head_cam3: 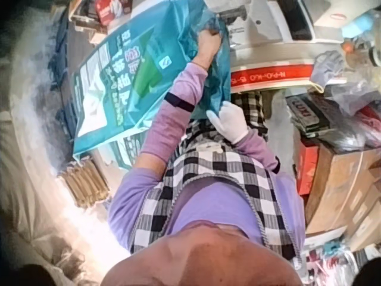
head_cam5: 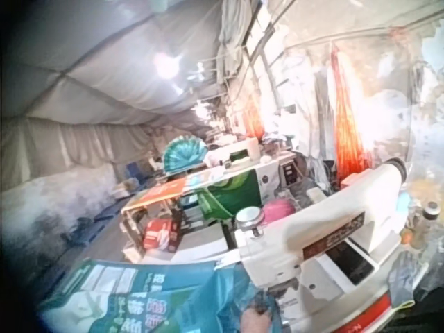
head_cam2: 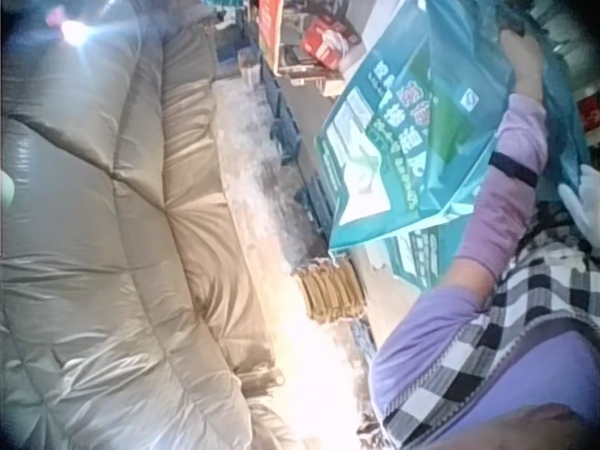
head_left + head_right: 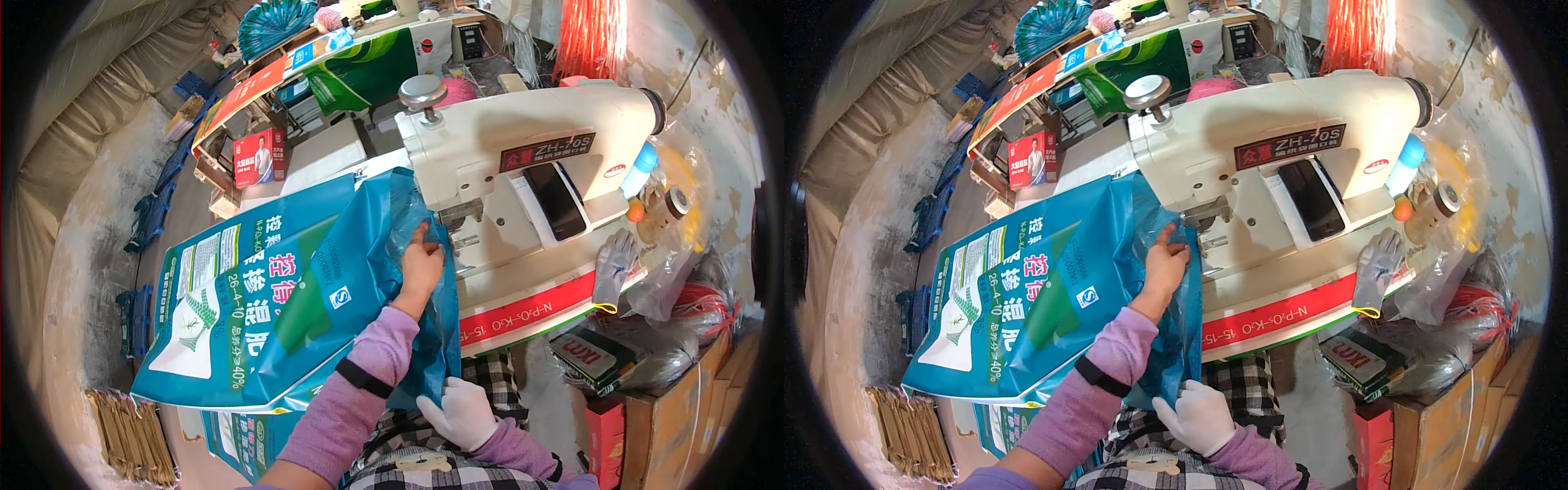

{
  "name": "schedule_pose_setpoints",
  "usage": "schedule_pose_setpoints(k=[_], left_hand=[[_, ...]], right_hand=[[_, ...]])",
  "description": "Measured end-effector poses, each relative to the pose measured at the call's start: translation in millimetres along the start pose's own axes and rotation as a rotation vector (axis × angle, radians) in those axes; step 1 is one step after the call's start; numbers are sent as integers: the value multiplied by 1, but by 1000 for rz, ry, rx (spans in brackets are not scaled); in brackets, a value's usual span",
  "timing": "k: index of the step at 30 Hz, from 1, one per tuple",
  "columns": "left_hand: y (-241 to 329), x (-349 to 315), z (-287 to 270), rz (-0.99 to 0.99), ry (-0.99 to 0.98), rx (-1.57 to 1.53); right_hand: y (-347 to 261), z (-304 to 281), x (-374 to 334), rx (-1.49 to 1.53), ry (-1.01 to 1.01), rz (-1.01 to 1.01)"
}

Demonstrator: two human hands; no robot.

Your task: The worker is sewing the edges of large plastic industrial bags using a heavy-duty sewing machine and stacking them.

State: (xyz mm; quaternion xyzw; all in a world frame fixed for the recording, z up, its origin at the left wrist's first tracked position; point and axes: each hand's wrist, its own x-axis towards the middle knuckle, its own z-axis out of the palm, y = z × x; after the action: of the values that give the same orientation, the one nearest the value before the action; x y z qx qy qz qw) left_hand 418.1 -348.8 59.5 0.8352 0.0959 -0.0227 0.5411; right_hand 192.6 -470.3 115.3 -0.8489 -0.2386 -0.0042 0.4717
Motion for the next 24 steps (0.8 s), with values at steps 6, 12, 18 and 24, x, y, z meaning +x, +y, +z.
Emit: schedule_pose_setpoints(k=[6,12,18,24], left_hand=[[16,-27,-10,-110,205,-1136],[-5,-46,17,-270,27,-1365],[-16,-174,-55,-480,-541,-945],[6,-239,-209,542,49,966]], right_hand=[[9,-1,-8,-17,28,87],[12,9,-7,30,48,27],[55,8,-32,76,38,183],[76,2,-5,354,-42,462]])
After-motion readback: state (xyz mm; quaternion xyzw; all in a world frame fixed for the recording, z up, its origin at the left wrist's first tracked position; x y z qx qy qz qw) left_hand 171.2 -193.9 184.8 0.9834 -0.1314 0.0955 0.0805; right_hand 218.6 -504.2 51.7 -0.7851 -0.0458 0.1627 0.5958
